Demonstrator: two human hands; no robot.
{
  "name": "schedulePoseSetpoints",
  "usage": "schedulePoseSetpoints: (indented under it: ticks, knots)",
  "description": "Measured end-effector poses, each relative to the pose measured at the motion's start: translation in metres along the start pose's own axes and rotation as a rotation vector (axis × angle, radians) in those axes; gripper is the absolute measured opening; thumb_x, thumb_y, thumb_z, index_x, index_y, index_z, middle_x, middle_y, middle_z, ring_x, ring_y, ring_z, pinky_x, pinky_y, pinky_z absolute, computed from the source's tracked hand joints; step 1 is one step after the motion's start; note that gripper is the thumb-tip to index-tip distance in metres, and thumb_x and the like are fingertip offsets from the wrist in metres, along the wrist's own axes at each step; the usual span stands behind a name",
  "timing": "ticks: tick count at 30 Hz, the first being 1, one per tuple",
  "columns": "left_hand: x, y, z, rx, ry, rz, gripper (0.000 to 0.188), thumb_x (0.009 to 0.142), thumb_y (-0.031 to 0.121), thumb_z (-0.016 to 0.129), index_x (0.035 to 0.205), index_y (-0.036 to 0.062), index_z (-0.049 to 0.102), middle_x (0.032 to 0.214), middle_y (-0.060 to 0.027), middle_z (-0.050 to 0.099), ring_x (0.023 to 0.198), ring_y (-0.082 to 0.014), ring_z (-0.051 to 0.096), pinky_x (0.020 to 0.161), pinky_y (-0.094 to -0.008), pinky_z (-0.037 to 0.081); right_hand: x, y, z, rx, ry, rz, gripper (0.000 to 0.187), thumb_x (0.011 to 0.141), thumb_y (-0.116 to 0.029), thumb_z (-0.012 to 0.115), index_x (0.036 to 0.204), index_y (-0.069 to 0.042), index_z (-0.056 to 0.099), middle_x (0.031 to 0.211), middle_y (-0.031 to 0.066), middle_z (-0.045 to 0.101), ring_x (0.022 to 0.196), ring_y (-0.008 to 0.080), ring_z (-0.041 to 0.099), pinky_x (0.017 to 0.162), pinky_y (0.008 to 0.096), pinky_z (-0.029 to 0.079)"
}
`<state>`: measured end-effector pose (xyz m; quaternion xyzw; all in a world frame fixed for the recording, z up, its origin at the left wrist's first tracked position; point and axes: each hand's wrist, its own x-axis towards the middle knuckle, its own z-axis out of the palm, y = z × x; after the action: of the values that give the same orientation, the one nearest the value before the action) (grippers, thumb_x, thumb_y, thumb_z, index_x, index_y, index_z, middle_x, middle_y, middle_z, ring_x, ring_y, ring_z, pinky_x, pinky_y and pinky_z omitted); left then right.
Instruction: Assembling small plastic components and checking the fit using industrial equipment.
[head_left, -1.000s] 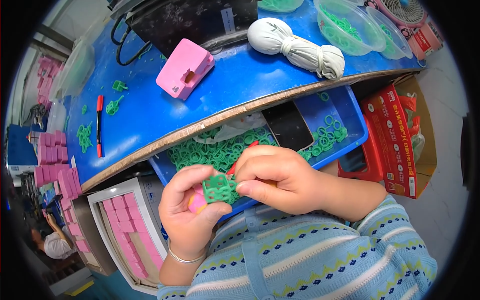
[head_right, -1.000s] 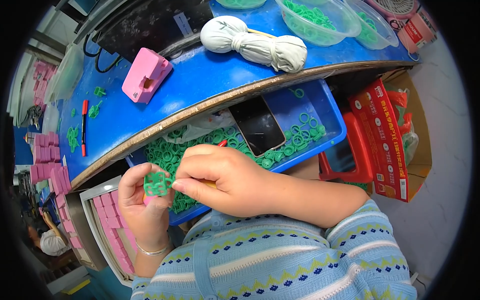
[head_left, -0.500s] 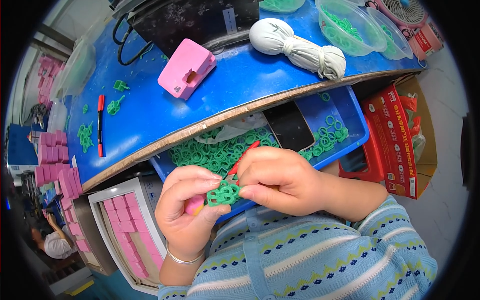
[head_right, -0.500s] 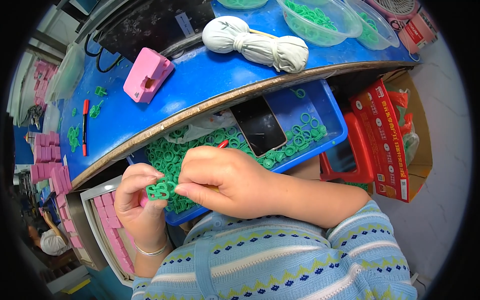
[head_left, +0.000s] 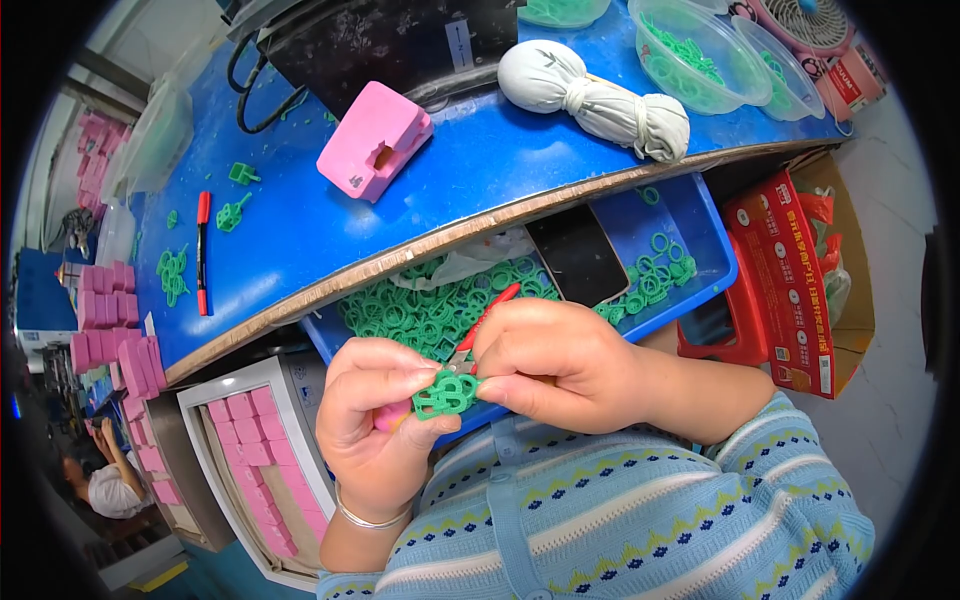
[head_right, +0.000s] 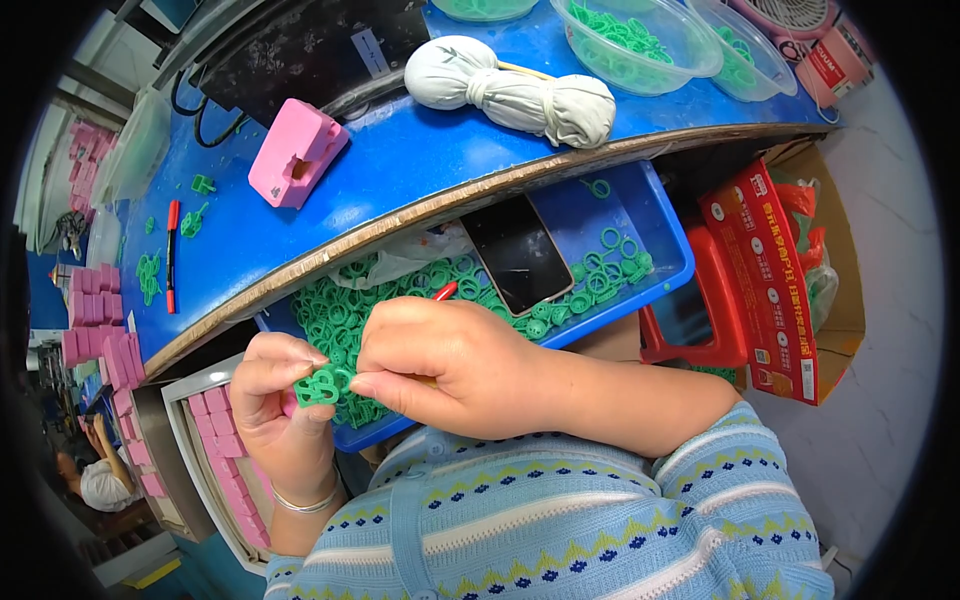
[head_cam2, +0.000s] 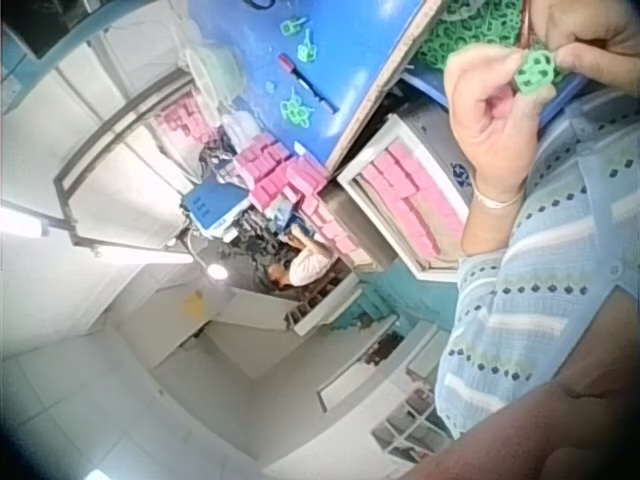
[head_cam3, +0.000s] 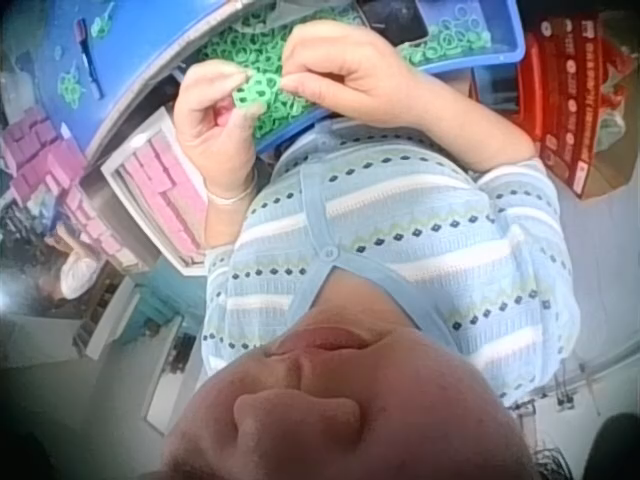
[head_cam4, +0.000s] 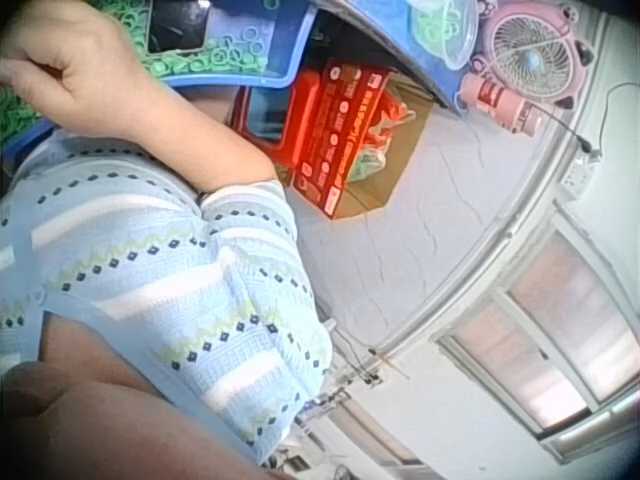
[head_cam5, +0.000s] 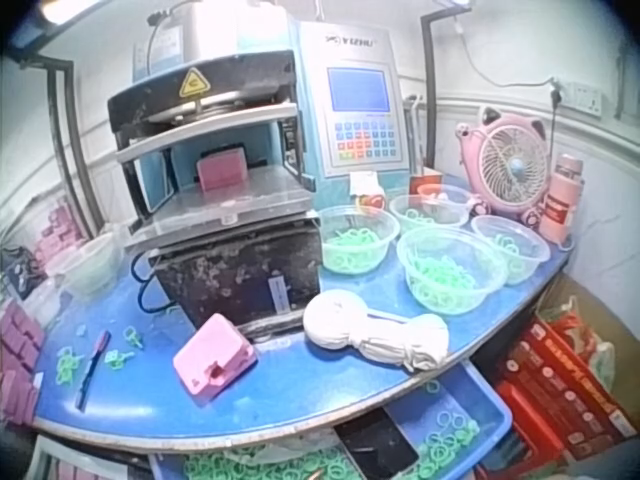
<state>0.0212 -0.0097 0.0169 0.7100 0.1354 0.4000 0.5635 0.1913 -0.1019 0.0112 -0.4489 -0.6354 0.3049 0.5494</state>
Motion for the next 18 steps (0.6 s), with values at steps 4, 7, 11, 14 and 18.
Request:
schedulePoseSetpoints:
  ticks: [4,7,11,14,18]
  knots:
    - [0.000,0.000,0.000,-0.014,-0.005,0.000,0.034,0.071,0.012,0.078,0.097,0.0046,0.058,0.096,-0.0101,0.054,0.080,-0.0129,0.054,0.067,-0.0219,0.044,0.001,0.002,0.003,-0.009,0.049,-0.023,0.010,0.084,-0.010,0.061,0.080,-0.001,0.059,0.078,0.0105,0.055,0.070,0.0250,0.055,0.061,0.0333,0.045]
    - [0.000,0.001,0.001,-0.039,-0.004,-0.016,0.033,0.072,0.013,0.077,0.096,0.0044,0.057,0.097,-0.0103,0.053,0.081,-0.0132,0.054,0.069,-0.0224,0.045,0.002,0.002,0.004,-0.013,0.089,-0.039,0.011,0.084,-0.012,0.061,0.078,-0.002,0.059,0.075,0.0099,0.054,0.069,0.0262,0.054,0.059,0.0347,0.044]
    - [0.005,-0.005,-0.004,0.197,-0.009,0.022,0.035,0.076,0.019,0.074,0.099,0.0022,0.053,0.100,-0.0108,0.051,0.080,-0.0126,0.051,0.067,-0.0223,0.044,0.000,0.004,0.003,-0.090,0.105,-0.033,0.014,0.084,-0.015,0.061,0.077,-0.003,0.058,0.076,0.0102,0.052,0.069,0.0273,0.055,0.059,0.0353,0.044]
    - [0.007,0.000,-0.004,-0.261,0.234,-0.340,0.038,0.078,0.018,0.069,0.105,0.0010,0.048,0.105,-0.0117,0.050,0.080,-0.0143,0.049,0.065,-0.0243,0.043,0.000,0.003,-0.001,-0.453,-0.005,0.214,0.021,0.084,-0.021,0.060,0.072,-0.004,0.055,0.074,0.0104,0.051,0.071,0.0289,0.056,0.059,0.0354,0.045]
    - [0.005,-0.007,-0.018,-0.762,0.169,-0.556,0.038,0.081,0.015,0.062,0.114,0.0023,0.047,0.119,-0.0146,0.048,0.090,-0.0188,0.050,0.074,-0.0260,0.044,-0.009,0.020,0.000,-0.297,0.016,0.376,0.025,0.083,-0.027,0.061,0.085,-0.004,0.051,0.085,0.0127,0.049,0.072,0.0259,0.055,0.063,0.0320,0.045]
